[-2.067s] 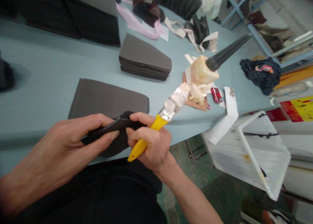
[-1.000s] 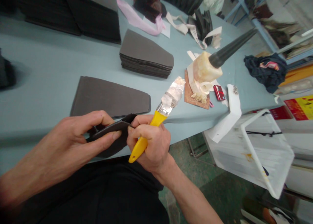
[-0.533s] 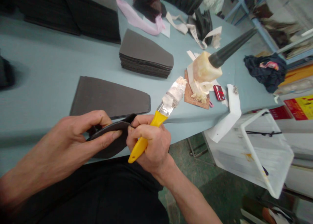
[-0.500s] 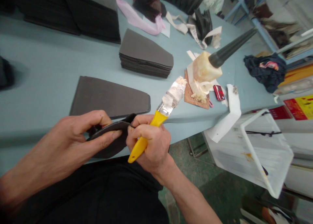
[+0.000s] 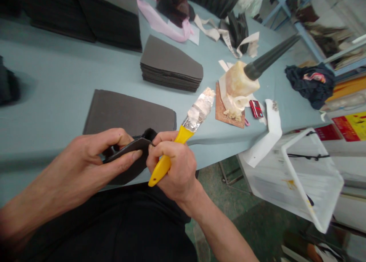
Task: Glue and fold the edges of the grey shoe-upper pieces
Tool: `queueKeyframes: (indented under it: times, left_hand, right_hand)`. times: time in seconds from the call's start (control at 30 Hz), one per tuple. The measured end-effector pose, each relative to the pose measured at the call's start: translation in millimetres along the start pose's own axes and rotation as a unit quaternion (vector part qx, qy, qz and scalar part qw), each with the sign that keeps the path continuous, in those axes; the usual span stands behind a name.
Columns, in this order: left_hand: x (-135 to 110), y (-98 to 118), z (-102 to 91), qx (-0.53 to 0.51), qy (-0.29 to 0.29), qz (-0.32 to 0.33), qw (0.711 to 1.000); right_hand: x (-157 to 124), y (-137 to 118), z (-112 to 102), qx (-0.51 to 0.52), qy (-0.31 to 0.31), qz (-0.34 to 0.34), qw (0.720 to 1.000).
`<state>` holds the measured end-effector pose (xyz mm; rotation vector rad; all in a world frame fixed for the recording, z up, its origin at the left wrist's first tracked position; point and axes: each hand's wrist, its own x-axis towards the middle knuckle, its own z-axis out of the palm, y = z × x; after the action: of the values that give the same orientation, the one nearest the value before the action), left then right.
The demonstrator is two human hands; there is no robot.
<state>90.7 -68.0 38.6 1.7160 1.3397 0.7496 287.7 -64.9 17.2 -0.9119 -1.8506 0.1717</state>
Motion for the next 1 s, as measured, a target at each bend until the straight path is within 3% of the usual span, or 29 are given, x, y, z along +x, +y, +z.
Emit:
queueKeyframes:
  times: [0.17, 0.3, 0.43, 0.6, 0.73, 1.0]
  left_hand:
    - [-3, -3, -1.4, 0.001, -0.005, 0.003, 1.000]
    - [-4, -4, -2.2, 0.002, -0.008, 0.010, 1.000]
    - [-3, -5, -1.9, 0.004, -0.005, 0.026, 1.000]
    - [-3, -6, -1.6, 0.001, -0.011, 0.032, 0.999]
    - [-3, -9, -1.8, 0.002, -0.023, 0.024, 0.999]
    - [-3, -10, -3.1, 0.013, -0.029, 0.009, 0.999]
  right_hand:
    - [-3, -2, 2, 0.032, 0.001, 0.023, 0.999]
    - [-5, -6, 2, 0.061, 0.014, 0.104, 0.993]
    - [-1, -10, -2, 0.095, -0.027, 0.193, 0.976]
    - [6, -12, -6, 0.157, -0.072, 0.242, 0.955]
    - [7, -10, -6, 0.162, -0.079, 0.250, 0.951]
    - [7, -5, -4, 0.130, -0.081, 0.174, 0.973]
